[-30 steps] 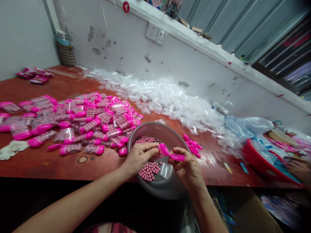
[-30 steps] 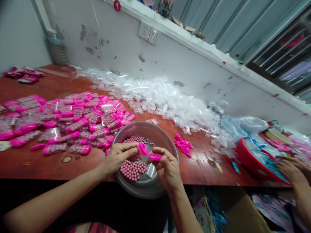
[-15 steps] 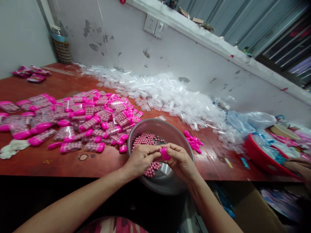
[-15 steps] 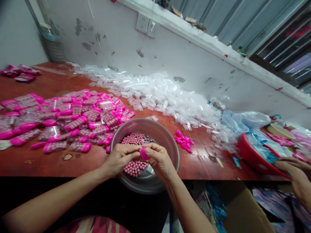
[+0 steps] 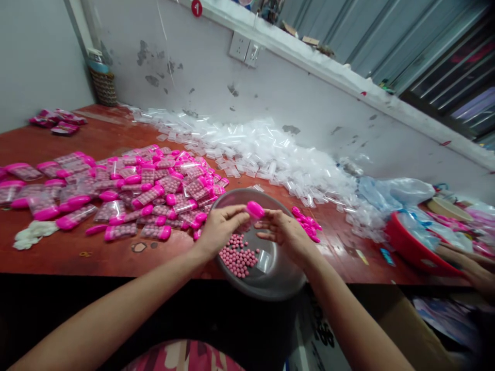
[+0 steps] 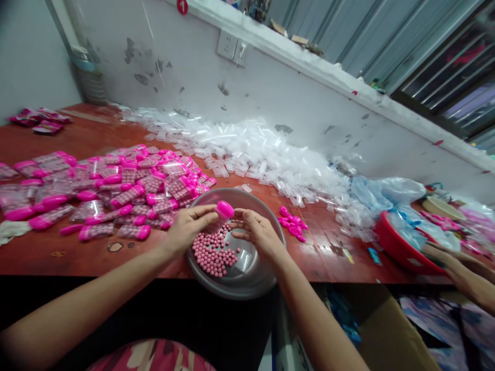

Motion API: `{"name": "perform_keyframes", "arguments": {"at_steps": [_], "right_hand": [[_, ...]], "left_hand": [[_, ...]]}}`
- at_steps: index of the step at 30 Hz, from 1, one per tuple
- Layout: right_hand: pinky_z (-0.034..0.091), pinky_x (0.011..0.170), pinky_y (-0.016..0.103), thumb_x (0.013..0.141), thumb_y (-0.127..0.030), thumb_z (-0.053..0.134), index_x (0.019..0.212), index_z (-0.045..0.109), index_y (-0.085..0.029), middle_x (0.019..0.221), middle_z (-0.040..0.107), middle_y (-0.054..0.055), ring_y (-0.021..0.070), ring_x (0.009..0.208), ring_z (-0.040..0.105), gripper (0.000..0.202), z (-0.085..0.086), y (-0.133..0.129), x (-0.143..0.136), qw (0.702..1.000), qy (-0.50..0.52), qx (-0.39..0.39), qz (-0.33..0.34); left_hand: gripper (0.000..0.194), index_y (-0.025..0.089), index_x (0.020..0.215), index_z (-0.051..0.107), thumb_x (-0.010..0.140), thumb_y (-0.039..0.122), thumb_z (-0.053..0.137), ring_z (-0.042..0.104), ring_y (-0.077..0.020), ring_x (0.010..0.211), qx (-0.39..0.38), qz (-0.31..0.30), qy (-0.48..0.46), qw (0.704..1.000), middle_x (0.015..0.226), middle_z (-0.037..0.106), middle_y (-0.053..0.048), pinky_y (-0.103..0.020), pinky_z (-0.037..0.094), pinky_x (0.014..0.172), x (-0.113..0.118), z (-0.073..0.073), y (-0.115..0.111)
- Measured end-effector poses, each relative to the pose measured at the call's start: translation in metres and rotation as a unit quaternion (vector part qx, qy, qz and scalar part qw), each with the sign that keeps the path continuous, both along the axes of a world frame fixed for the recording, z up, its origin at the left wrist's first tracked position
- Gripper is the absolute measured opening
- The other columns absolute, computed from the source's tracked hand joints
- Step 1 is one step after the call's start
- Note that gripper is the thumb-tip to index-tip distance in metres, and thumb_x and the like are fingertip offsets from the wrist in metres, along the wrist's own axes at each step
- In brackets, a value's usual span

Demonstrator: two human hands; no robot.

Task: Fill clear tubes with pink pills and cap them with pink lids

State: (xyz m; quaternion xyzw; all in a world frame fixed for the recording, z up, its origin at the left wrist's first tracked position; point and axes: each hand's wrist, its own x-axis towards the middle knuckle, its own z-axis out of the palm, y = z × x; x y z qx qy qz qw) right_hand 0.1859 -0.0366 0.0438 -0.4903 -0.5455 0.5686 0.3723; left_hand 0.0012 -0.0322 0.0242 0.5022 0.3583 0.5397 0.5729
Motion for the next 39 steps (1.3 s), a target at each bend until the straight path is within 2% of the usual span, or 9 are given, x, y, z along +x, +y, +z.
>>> {"name": "perform_keyframes", "arguments": {"at_steps": [3, 6, 8, 10, 17, 23, 28, 35, 39], "right_hand": [[0.047, 0.063, 0.028, 0.076, -0.053, 0.051, 0.087, 0.062, -0.016, 0.082, 0.064, 0.008, 0.0185, 0.074, 0.06, 0.04, 0.0, 0.003, 0.016, 0.944, -0.324, 0.027, 0.053], [0.044, 0.065, 0.031, 0.074, -0.056, 0.05, 0.076, 0.065, -0.014, 0.076, 0.066, 0.012, 0.0247, 0.075, 0.062, 0.045, -0.011, 0.002, 0.025, 0.786, -0.601, 0.032, 0.137], [0.044, 0.067, 0.033, 0.072, -0.059, 0.049, 0.082, 0.065, -0.012, 0.086, 0.066, 0.017, 0.0292, 0.083, 0.062, 0.05, -0.024, 0.001, 0.025, 0.705, -0.691, 0.028, 0.159], [0.044, 0.067, 0.034, 0.071, -0.061, 0.048, 0.09, 0.064, -0.01, 0.092, 0.064, 0.02, 0.0312, 0.087, 0.061, 0.056, -0.038, 0.0, 0.023, 0.674, -0.719, 0.016, 0.168], [0.046, 0.064, 0.034, 0.072, -0.032, 0.051, 0.101, 0.055, -0.011, 0.095, 0.065, 0.018, 0.0297, 0.085, 0.063, 0.037, -0.061, -0.001, 0.018, 0.632, -0.75, 0.023, 0.195], [0.045, 0.066, 0.034, 0.07, -0.013, 0.047, 0.108, 0.047, -0.009, 0.094, 0.064, 0.016, 0.0288, 0.087, 0.061, 0.039, -0.059, 0.0, 0.024, 0.599, -0.763, 0.086, 0.228], [0.043, 0.071, 0.032, 0.073, -0.012, 0.045, 0.099, 0.051, -0.011, 0.096, 0.062, 0.015, 0.026, 0.091, 0.058, 0.027, -0.057, 0.003, 0.014, 0.588, -0.738, 0.147, 0.296], [0.042, 0.072, 0.03, 0.078, -0.018, 0.045, 0.096, 0.051, -0.014, 0.094, 0.06, 0.012, 0.0232, 0.087, 0.056, 0.019, -0.059, 0.007, -0.019, 0.591, -0.674, 0.24, 0.372], [0.041, 0.072, 0.031, 0.078, -0.022, 0.045, 0.099, 0.051, -0.014, 0.097, 0.059, 0.013, 0.0233, 0.09, 0.054, 0.023, -0.063, 0.008, -0.035, 0.645, -0.605, 0.264, 0.385]], "left_hand": [[0.037, 0.01, 0.103, 0.063, 0.073, 0.031, 0.062, 0.063, -0.0224, 0.081, 0.022, 0.099, 0.038, 0.994, 0.094, 0.069, -0.01, -0.036, 0.051, 0.074, -0.038, 0.015, 0.031], [0.043, 0.016, 0.114, 0.056, 0.073, 0.024, 0.063, 0.054, -0.0218, 0.107, 0.113, 0.202, 0.096, 0.968, 0.118, 0.058, -0.008, -0.036, 0.044, 0.091, -0.072, 0.026, 0.058], [0.05, 0.018, 0.121, 0.05, 0.073, 0.021, 0.063, 0.045, -0.021, 0.118, 0.145, 0.214, 0.142, 0.956, 0.129, 0.049, -0.007, -0.035, 0.038, 0.098, -0.08, 0.027, 0.062], [0.047, 0.017, 0.12, 0.051, 0.074, 0.025, 0.062, 0.046, -0.0214, 0.117, 0.146, 0.181, 0.188, 0.954, 0.127, 0.051, -0.008, -0.036, 0.038, 0.098, -0.075, 0.021, 0.052], [0.037, 0.016, 0.108, 0.061, 0.077, 0.036, 0.057, 0.06, -0.0213, 0.098, 0.159, 0.052, 0.231, 0.959, 0.109, 0.064, -0.007, -0.033, 0.046, 0.089, -0.027, -0.012, 0.004], [0.028, 0.017, 0.103, 0.064, 0.08, 0.03, 0.054, 0.063, -0.0188, 0.093, 0.184, 0.072, 0.238, 0.951, 0.103, 0.067, -0.005, -0.029, 0.048, 0.084, -0.02, -0.021, 0.001], [0.026, 0.017, 0.101, 0.064, 0.08, 0.028, 0.055, 0.063, -0.017, 0.09, 0.193, 0.075, 0.234, 0.95, 0.1, 0.068, -0.005, -0.027, 0.048, 0.082, -0.019, -0.023, 0.001], [0.025, 0.017, 0.1, 0.064, 0.081, 0.027, 0.054, 0.063, -0.0169, 0.091, 0.189, 0.079, 0.225, 0.953, 0.099, 0.068, -0.006, -0.026, 0.047, 0.082, -0.018, -0.025, 0.002], [0.023, 0.019, 0.1, 0.064, 0.081, 0.027, 0.052, 0.063, -0.0173, 0.09, 0.179, 0.078, 0.227, 0.954, 0.098, 0.068, -0.004, -0.027, 0.047, 0.08, -0.018, -0.024, 0.001]]}}
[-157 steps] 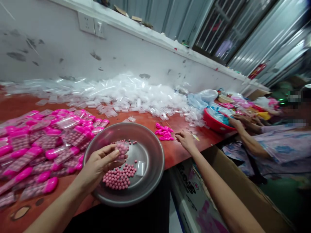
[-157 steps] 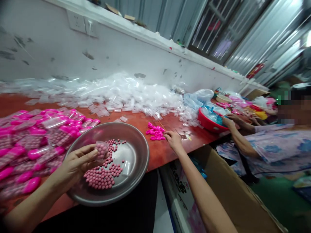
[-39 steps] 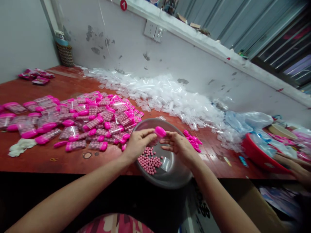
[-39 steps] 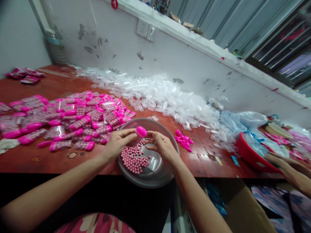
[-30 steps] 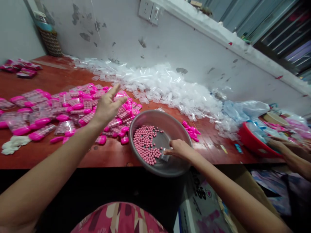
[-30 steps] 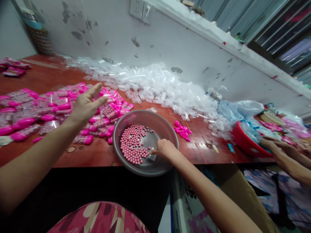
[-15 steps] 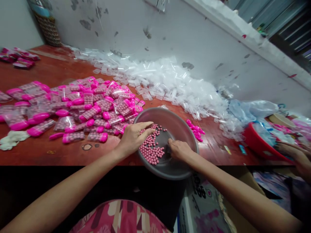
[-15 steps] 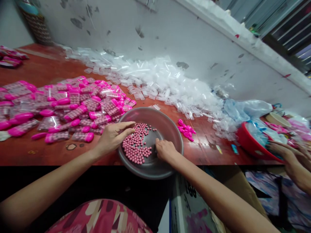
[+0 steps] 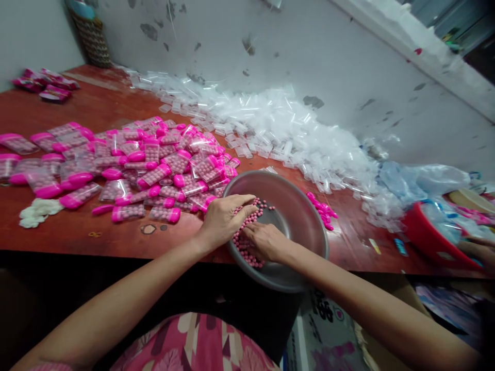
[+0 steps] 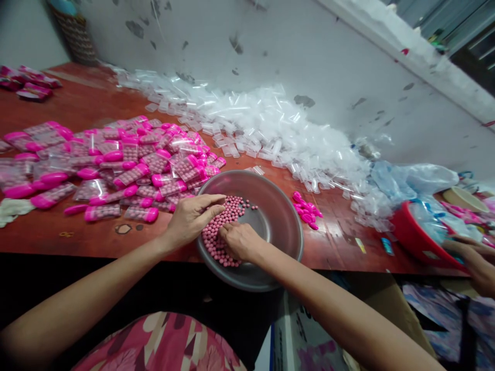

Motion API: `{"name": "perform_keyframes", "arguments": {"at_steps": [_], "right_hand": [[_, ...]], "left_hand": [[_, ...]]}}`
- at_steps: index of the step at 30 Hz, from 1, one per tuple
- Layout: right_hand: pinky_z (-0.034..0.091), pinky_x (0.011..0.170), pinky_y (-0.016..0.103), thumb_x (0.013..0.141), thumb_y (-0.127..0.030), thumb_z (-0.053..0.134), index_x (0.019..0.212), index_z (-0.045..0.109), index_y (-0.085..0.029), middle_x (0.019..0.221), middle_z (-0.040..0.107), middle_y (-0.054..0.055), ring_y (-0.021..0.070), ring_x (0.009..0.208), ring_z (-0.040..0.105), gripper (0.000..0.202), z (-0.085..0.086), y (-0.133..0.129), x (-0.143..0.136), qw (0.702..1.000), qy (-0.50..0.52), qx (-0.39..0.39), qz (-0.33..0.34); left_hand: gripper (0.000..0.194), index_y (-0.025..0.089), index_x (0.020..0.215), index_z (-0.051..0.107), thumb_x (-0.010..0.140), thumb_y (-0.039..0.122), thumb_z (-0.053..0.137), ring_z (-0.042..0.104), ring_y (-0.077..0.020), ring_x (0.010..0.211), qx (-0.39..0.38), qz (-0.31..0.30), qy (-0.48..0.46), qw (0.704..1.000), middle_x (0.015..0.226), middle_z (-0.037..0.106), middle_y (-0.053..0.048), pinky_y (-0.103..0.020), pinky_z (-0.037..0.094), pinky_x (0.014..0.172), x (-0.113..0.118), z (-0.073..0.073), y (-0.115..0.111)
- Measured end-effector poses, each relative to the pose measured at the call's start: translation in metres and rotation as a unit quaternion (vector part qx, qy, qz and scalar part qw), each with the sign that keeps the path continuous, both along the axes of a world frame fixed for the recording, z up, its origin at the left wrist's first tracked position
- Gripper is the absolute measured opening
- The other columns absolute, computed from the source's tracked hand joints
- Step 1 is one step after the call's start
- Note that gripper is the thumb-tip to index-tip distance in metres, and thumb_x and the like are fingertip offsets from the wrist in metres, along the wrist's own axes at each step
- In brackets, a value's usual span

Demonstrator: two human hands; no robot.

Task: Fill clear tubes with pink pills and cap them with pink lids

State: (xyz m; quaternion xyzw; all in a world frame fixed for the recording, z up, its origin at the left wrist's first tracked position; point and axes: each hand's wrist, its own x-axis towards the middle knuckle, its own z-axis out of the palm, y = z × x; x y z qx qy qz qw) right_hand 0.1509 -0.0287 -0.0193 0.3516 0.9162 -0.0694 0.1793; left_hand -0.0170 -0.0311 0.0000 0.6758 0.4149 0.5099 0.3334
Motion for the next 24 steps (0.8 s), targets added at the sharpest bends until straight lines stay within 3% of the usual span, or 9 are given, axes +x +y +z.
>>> {"name": "perform_keyframes", "arguments": {"at_steps": [3, 6, 8, 10, 13, 16, 20, 24], "right_hand": [[0.042, 0.071, 0.03, 0.077, -0.027, 0.049, 0.099, 0.052, -0.013, 0.094, 0.06, 0.011, 0.021, 0.084, 0.055, 0.026, 0.001, 0.001, -0.004, 0.993, 0.092, -0.056, -0.041], [0.043, 0.07, 0.027, 0.075, -0.026, 0.052, 0.099, 0.053, -0.014, 0.086, 0.06, 0.005, 0.0161, 0.076, 0.056, 0.027, 0.009, 0.0, 0.001, 0.955, 0.227, -0.139, -0.129], [0.044, 0.07, 0.026, 0.072, -0.022, 0.056, 0.102, 0.051, -0.015, 0.086, 0.058, 0.003, 0.0138, 0.076, 0.056, 0.031, 0.016, -0.001, 0.007, 0.896, 0.339, -0.212, -0.194], [0.045, 0.072, 0.025, 0.07, -0.02, 0.06, 0.106, 0.05, -0.017, 0.092, 0.057, 0.002, 0.0126, 0.079, 0.056, 0.038, 0.022, -0.004, 0.014, 0.816, 0.442, -0.28, -0.247], [0.045, 0.079, 0.027, 0.067, -0.02, 0.065, 0.107, 0.05, -0.021, 0.103, 0.056, 0.003, 0.0136, 0.09, 0.056, 0.043, 0.029, -0.009, 0.021, 0.709, 0.557, -0.321, -0.289], [0.047, 0.082, 0.032, 0.068, -0.022, 0.066, 0.105, 0.052, -0.021, 0.1, 0.06, 0.003, 0.016, 0.093, 0.057, 0.039, 0.034, -0.013, 0.024, 0.652, 0.615, -0.314, -0.315], [0.05, 0.078, 0.033, 0.069, -0.025, 0.067, 0.102, 0.053, -0.02, 0.09, 0.063, 0.002, 0.0155, 0.086, 0.06, 0.036, 0.039, -0.016, 0.029, 0.644, 0.623, -0.286, -0.338], [0.052, 0.067, 0.03, 0.071, -0.028, 0.065, 0.105, 0.051, -0.021, 0.083, 0.063, 0.001, 0.0148, 0.076, 0.061, 0.037, 0.041, -0.019, 0.038, 0.684, 0.612, -0.225, -0.328]], "left_hand": [[0.023, 0.019, 0.1, 0.064, 0.081, 0.025, 0.052, 0.062, -0.0169, 0.09, -0.003, 0.003, -0.004, 1.0, 0.098, 0.068, -0.004, -0.026, 0.047, 0.081, 0.0, 0.0, 0.0], [0.025, 0.016, 0.102, 0.063, 0.082, 0.023, 0.05, 0.062, -0.0166, 0.092, -0.014, 0.0, -0.009, 1.0, 0.101, 0.067, -0.006, -0.026, 0.046, 0.084, -0.002, 0.001, 0.001], [0.028, 0.013, 0.105, 0.062, 0.082, 0.024, 0.049, 0.061, -0.0171, 0.095, -0.031, -0.005, -0.012, 0.999, 0.104, 0.066, -0.008, -0.027, 0.045, 0.086, -0.003, 0.003, 0.001], [0.033, 0.012, 0.11, 0.059, 0.082, 0.026, 0.049, 0.059, -0.0187, 0.099, -0.047, -0.013, -0.001, 0.999, 0.109, 0.064, -0.01, -0.028, 0.044, 0.087, -0.003, 0.007, 0.0], [0.037, 0.016, 0.114, 0.056, 0.079, 0.027, 0.052, 0.06, -0.0212, 0.096, -0.056, -0.064, 0.038, 0.996, 0.109, 0.064, -0.008, -0.029, 0.045, 0.083, 0.001, 0.014, -0.004], [0.027, 0.02, 0.103, 0.062, 0.078, 0.021, 0.052, 0.062, -0.02, 0.086, -0.06, -0.156, 0.057, 0.984, 0.097, 0.068, -0.002, -0.026, 0.044, 0.075, 0.007, 0.021, -0.007], [0.017, 0.016, 0.085, 0.067, 0.076, 0.019, 0.052, 0.06, -0.0188, 0.08, -0.112, -0.212, 0.003, 0.971, 0.086, 0.068, -0.002, -0.025, 0.043, 0.071, 0.018, 0.021, -0.005], [0.018, 0.013, 0.085, 0.066, 0.072, 0.019, 0.057, 0.058, -0.0145, 0.069, -0.239, -0.238, -0.109, 0.935, 0.076, 0.065, -0.002, -0.022, 0.043, 0.063, 0.028, 0.017, -0.002]]}}
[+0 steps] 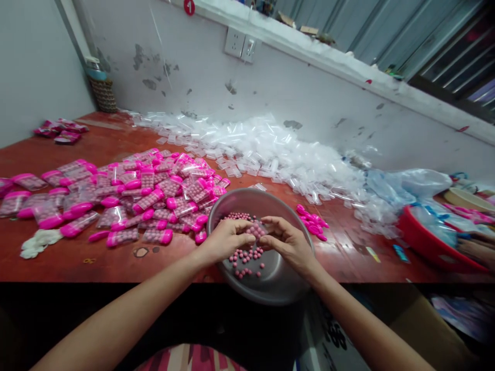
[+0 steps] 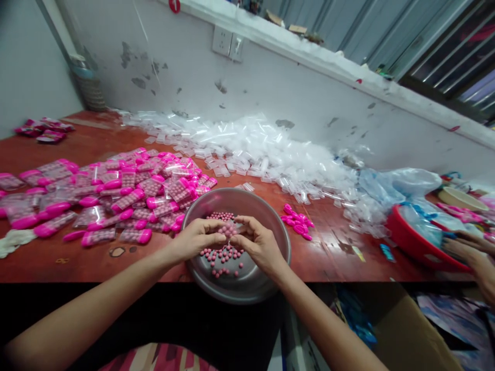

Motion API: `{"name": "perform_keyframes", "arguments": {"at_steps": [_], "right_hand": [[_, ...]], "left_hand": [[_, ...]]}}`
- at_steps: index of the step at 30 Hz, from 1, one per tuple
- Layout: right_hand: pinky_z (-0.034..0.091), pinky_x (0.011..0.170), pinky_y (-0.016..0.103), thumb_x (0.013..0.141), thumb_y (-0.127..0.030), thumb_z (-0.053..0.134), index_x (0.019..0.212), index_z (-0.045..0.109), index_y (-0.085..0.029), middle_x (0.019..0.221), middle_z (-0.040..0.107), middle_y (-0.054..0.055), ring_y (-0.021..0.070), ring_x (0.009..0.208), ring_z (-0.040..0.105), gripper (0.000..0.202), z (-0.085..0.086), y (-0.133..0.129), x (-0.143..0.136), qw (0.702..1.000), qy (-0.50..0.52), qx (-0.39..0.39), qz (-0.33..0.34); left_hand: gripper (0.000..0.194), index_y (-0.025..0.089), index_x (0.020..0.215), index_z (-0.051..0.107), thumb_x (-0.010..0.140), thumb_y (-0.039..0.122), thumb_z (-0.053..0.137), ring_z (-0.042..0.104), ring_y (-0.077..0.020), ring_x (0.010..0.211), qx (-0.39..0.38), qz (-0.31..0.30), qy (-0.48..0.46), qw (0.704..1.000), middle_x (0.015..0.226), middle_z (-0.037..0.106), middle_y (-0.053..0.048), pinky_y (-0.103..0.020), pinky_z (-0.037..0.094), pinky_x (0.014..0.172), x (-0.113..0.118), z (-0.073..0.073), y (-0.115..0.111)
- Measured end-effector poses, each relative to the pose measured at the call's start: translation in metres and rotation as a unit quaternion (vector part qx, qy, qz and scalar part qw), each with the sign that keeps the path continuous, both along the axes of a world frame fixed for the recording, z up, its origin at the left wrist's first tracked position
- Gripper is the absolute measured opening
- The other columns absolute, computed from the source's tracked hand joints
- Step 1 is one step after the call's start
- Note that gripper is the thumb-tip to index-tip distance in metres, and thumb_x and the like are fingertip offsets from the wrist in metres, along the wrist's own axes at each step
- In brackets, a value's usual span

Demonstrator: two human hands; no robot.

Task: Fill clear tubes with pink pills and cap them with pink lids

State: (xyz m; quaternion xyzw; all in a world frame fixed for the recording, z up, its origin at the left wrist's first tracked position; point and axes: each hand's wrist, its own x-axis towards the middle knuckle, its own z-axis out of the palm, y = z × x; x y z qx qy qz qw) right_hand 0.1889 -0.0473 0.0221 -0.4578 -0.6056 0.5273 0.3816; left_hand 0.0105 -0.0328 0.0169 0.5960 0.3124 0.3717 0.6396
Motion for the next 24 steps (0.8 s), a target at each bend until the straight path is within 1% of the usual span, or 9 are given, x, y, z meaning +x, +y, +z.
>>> {"name": "perform_keyframes", "arguments": {"at_steps": [5, 8, 10, 12, 14, 16, 18, 21, 24], "right_hand": [[0.05, 0.071, 0.03, 0.071, -0.03, 0.064, 0.102, 0.055, -0.021, 0.089, 0.064, 0.003, 0.0158, 0.082, 0.06, 0.033, 0.003, -0.004, 0.014, 0.998, -0.036, 0.055, -0.002], [0.05, 0.067, 0.029, 0.073, -0.034, 0.06, 0.101, 0.056, -0.019, 0.086, 0.064, 0.004, 0.015, 0.075, 0.061, 0.031, 0.003, 0.005, 0.043, 0.988, -0.081, 0.098, -0.084], [0.049, 0.068, 0.028, 0.078, -0.038, 0.052, 0.101, 0.057, -0.017, 0.087, 0.065, 0.005, 0.0145, 0.074, 0.061, 0.031, 0.0, 0.017, 0.079, 0.953, -0.208, 0.129, -0.181], [0.047, 0.071, 0.027, 0.082, -0.038, 0.041, 0.103, 0.057, -0.015, 0.091, 0.066, 0.007, 0.0147, 0.078, 0.061, 0.035, -0.007, 0.029, 0.125, 0.88, -0.378, 0.124, -0.261], [0.045, 0.073, 0.03, 0.082, -0.033, 0.039, 0.099, 0.061, -0.013, 0.092, 0.066, 0.009, 0.0175, 0.081, 0.06, 0.034, -0.017, 0.038, 0.171, 0.838, -0.452, 0.097, -0.289], [0.044, 0.075, 0.032, 0.08, -0.028, 0.041, 0.09, 0.065, -0.013, 0.089, 0.067, 0.01, 0.0197, 0.083, 0.059, 0.031, -0.03, 0.045, 0.205, 0.819, -0.494, 0.069, -0.286], [0.042, 0.076, 0.031, 0.079, -0.025, 0.043, 0.087, 0.066, -0.014, 0.09, 0.067, 0.009, 0.02, 0.085, 0.059, 0.027, -0.044, 0.051, 0.222, 0.808, -0.525, 0.049, -0.263], [0.041, 0.077, 0.029, 0.079, -0.024, 0.047, 0.092, 0.066, -0.017, 0.096, 0.066, 0.008, 0.0188, 0.089, 0.058, 0.024, -0.065, 0.063, 0.222, 0.8, -0.559, 0.034, -0.217], [0.04, 0.082, 0.03, 0.079, -0.024, 0.052, 0.094, 0.064, -0.015, 0.1, 0.063, 0.009, 0.0192, 0.095, 0.055, 0.022, -0.075, 0.071, 0.213, 0.787, -0.586, 0.032, -0.19]], "left_hand": [[0.022, 0.011, 0.085, 0.065, 0.066, 0.023, 0.066, 0.059, -0.0129, 0.067, -0.148, -0.02, -0.072, 0.986, 0.074, 0.063, -0.003, -0.024, 0.046, 0.066, 0.005, 0.001, 0.0], [0.025, 0.012, 0.085, 0.064, 0.067, 0.028, 0.069, 0.061, -0.0142, 0.073, -0.185, 0.001, -0.085, 0.979, 0.081, 0.065, -0.005, -0.026, 0.048, 0.071, 0.005, 0.001, 0.0], [0.025, 0.013, 0.085, 0.064, 0.067, 0.03, 0.069, 0.062, -0.0148, 0.074, -0.202, 0.017, -0.082, 0.976, 0.081, 0.066, -0.005, -0.027, 0.049, 0.073, 0.004, -0.001, 0.001], [0.026, 0.014, 0.085, 0.064, 0.066, 0.03, 0.071, 0.063, -0.015, 0.071, -0.208, 0.026, -0.077, 0.975, 0.079, 0.066, -0.005, -0.028, 0.051, 0.072, 0.004, -0.002, 0.003], [0.027, 0.015, 0.085, 0.064, 0.064, 0.031, 0.072, 0.064, -0.0158, 0.071, -0.212, 0.035, -0.073, 0.974, 0.079, 0.067, -0.005, -0.028, 0.052, 0.071, 0.005, -0.002, 0.003], [0.027, 0.015, 0.085, 0.064, 0.064, 0.031, 0.072, 0.064, -0.0171, 0.072, -0.212, 0.048, -0.071, 0.974, 0.083, 0.067, -0.005, -0.029, 0.052, 0.07, 0.006, -0.003, 0.004], [0.027, 0.016, 0.087, 0.064, 0.065, 0.031, 0.071, 0.064, -0.0179, 0.074, -0.208, 0.062, -0.067, 0.974, 0.086, 0.067, -0.006, -0.03, 0.052, 0.071, 0.007, -0.004, 0.004], [0.029, 0.016, 0.089, 0.065, 0.066, 0.032, 0.07, 0.063, -0.0174, 0.074, -0.194, 0.077, -0.047, 0.977, 0.085, 0.067, -0.006, -0.028, 0.052, 0.069, 0.008, -0.006, 0.003], [0.028, 0.016, 0.09, 0.065, 0.067, 0.032, 0.069, 0.062, -0.0169, 0.073, -0.173, 0.074, -0.026, 0.982, 0.082, 0.067, -0.006, -0.025, 0.051, 0.066, 0.007, -0.006, 0.001]]}}
